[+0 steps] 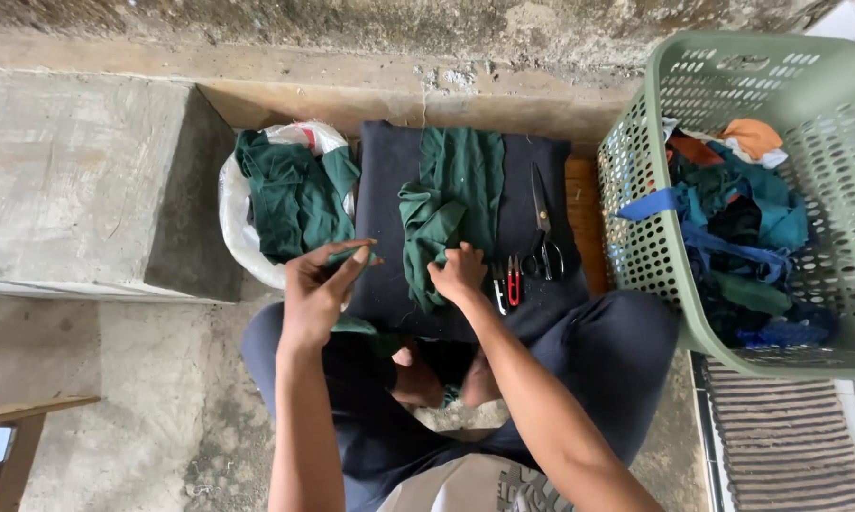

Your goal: The person sits on the floor and cuts a piece of green fabric into strips using scissors. They repeatedly fold the fabric, cut it, and place the resulting strips into a nearby green basket.

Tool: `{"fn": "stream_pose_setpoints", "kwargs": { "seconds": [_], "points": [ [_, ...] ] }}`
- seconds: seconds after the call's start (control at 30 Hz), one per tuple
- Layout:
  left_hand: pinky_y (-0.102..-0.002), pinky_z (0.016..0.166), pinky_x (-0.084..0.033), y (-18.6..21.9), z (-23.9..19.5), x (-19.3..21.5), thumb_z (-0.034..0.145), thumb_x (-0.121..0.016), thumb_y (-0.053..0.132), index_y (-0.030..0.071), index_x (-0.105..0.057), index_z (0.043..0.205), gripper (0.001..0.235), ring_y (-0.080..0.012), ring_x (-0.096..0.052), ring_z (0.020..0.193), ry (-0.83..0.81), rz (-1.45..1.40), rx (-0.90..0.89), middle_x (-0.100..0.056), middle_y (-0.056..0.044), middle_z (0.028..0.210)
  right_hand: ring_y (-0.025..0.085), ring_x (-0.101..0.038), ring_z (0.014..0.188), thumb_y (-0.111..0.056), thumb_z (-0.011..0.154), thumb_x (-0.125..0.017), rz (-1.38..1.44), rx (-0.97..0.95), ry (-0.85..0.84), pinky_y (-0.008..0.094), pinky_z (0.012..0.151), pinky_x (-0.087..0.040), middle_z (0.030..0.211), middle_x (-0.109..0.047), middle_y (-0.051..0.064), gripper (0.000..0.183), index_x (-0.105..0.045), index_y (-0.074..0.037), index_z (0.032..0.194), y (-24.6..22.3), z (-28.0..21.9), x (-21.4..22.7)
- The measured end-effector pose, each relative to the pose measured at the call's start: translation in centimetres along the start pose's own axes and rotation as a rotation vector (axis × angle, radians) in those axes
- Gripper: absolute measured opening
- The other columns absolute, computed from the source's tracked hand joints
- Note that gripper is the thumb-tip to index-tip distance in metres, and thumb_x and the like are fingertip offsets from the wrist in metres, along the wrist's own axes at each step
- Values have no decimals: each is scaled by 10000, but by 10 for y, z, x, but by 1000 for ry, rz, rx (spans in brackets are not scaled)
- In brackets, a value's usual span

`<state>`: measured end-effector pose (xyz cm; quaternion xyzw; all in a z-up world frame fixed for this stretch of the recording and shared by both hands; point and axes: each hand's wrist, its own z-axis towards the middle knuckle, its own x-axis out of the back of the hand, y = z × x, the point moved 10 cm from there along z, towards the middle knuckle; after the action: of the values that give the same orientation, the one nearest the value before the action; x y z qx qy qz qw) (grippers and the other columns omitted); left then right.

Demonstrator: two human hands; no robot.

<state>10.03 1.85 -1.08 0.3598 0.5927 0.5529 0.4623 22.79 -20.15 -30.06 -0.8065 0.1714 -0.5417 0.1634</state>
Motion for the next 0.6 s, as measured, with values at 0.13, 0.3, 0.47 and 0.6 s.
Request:
{"fn": "stream_pose_setpoints", "kwargs": {
  "seconds": [0.13,0.3,0.47,0.6],
  "points": [
    [-216,415,-372,-10,0,-2,908,-768,34,-32,-790,1030,140,-67,-445,418,10,19,45,-715,-174,654,375,-486,1191,-417,859,-615,-119,68,144,579,908,-437,1184,-630,116,356,-729,-89,938,-17,-16,13],
    [-221,405,-373,-23,4,6,942,-750,40,-20,-799,1060,140,-69,-435,405,12,24,42,-726,-173,681,386,-562,1053,-295,839,-641,-59,257,335,582,807,-448,972,-656,138,259,-661,-59,734,-61,-49,33],
    [-210,443,-415,0,6,23,954,-737,25,-54,-761,1056,131,-74,-489,465,147,-17,-16,-735,-179,787,646,-285,1388,-210,976,-615,739,547,-3,805,1085,-303,1271,-564,354,332,-683,109,1036,-137,-117,72],
    [-253,622,-519,33,6,27,943,-767,18,-25,-779,987,63,-92,-606,695,200,15,-87,-770,-164,925,614,-242,1424,-203,951,-653,873,539,-158,817,1122,-267,1183,-625,336,302,-696,87,1024,-164,-145,99]
  ]
}}
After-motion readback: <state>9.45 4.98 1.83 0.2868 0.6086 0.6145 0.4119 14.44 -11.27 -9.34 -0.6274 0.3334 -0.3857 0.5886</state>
